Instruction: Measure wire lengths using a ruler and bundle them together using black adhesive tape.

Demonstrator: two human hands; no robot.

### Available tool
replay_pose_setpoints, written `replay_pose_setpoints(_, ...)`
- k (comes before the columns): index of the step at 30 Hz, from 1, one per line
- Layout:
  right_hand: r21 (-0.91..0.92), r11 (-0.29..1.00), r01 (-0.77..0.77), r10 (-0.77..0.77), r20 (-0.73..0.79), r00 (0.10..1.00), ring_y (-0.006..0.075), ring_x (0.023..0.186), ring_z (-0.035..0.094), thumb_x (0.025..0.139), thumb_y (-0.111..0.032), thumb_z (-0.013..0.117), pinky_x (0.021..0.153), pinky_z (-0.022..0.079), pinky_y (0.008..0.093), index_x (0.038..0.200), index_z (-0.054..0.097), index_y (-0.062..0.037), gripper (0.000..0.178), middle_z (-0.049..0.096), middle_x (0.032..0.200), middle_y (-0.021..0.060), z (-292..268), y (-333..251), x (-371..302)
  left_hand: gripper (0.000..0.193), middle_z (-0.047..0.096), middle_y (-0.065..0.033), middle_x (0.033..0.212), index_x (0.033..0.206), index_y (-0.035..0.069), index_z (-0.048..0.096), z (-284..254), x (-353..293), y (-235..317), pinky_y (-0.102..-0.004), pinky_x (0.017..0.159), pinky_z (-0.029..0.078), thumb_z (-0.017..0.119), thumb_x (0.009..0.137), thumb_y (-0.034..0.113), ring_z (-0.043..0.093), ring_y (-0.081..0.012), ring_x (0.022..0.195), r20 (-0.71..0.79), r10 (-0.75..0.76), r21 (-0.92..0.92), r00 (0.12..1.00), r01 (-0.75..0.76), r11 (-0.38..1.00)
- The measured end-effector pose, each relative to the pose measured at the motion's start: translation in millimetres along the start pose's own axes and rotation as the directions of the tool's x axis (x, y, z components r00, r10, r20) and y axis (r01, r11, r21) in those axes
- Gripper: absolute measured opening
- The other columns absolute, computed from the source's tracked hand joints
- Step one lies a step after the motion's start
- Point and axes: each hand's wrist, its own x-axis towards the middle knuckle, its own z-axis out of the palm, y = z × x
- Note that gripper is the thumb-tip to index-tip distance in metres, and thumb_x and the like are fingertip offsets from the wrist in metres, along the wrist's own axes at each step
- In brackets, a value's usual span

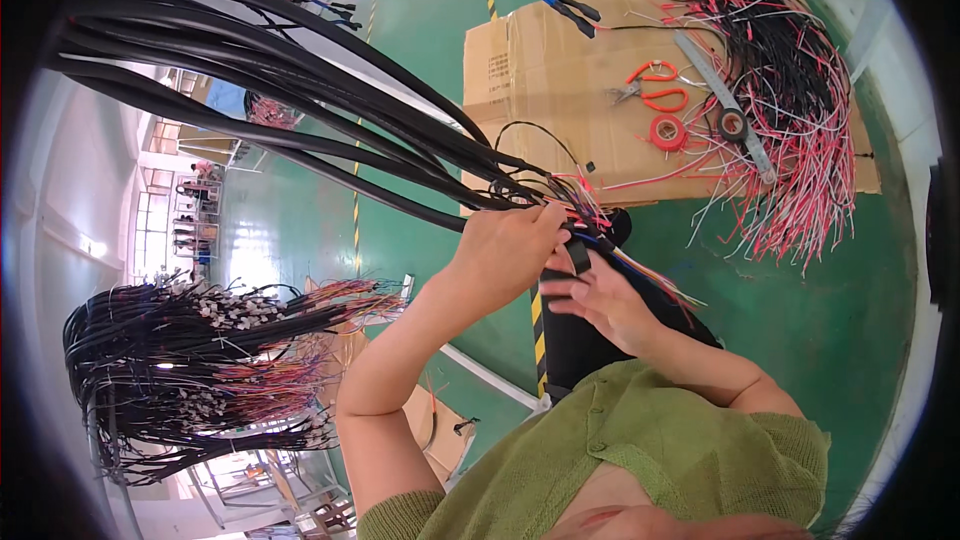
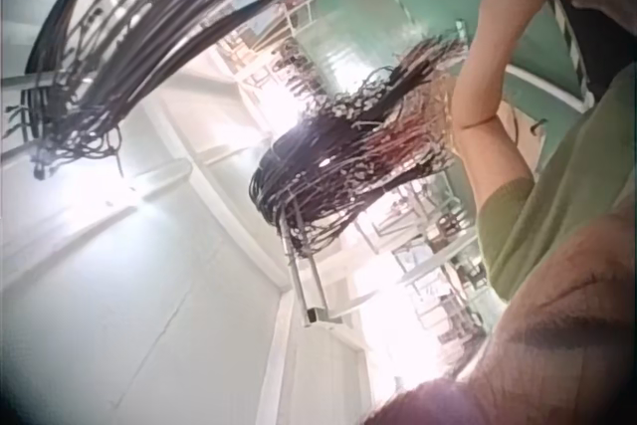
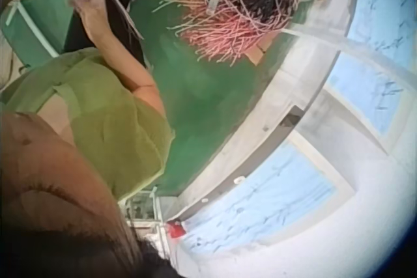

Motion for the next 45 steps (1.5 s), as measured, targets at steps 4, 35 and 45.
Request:
replay_pose_setpoints(4, -0.792, 0.603, 0.1, -0.074, 0.07, 0.995, 0.0169, 0.085, 0.063, 0.092, -0.008, 0.055, 0.075, 0.051, 0.0312, 0.101, 0.062, 0.0, 0.014, 0.065, 0.098, 0.0096, -6.7, -41.7, -25.8, 0.016, 0.062, -0.0086, 0.077, 0.096, 0.007, 0.051, 1.1, -1.1, -7.2, -0.0386, 0.054, 0.048, 0.057, 0.09, 0.021, 0.063, -0.0286, 0.069, -0.073, 0.02, 0.024, 0.997, -0.018, 1.0)
replay_pose_setpoints(35, -0.709, 0.629, 0.319, -0.191, 0.256, 0.947, 0.006, 0.066, 0.057, 0.09, -0.01, 0.063, 0.058, 0.045, 0.0211, 0.091, 0.059, 0.0003, 0.011, 0.063, 0.077, 0.0029, 14.8, -98.0, 11.6, 0.024, 0.046, -0.006, 0.07, 0.089, 0.005, 0.055, -22.4, -14.0, 0.6, -0.0345, 0.052, 0.043, 0.07, 0.077, 0.02, 0.053, -0.0227, 0.063, -0.103, 0.236, 0.108, 0.966, -0.225, 0.968)
replay_pose_setpoints(45, -0.691, 0.558, 0.459, -0.363, 0.295, 0.884, 0.0109, 0.073, 0.064, 0.089, -0.004, 0.062, 0.059, 0.049, 0.0227, 0.096, 0.056, 0.0024, 0.011, 0.06, 0.085, 0.0071, 16.1, -83.1, 12.6, 0.021, 0.055, -0.0113, 0.079, 0.099, 0.003, 0.054, -38.3, -17.8, 5.4, -0.0398, 0.058, 0.046, 0.061, 0.089, 0.02, 0.058, -0.0312, 0.07, -0.018, 0.088, -0.207, 0.996, -0.09, 0.974)
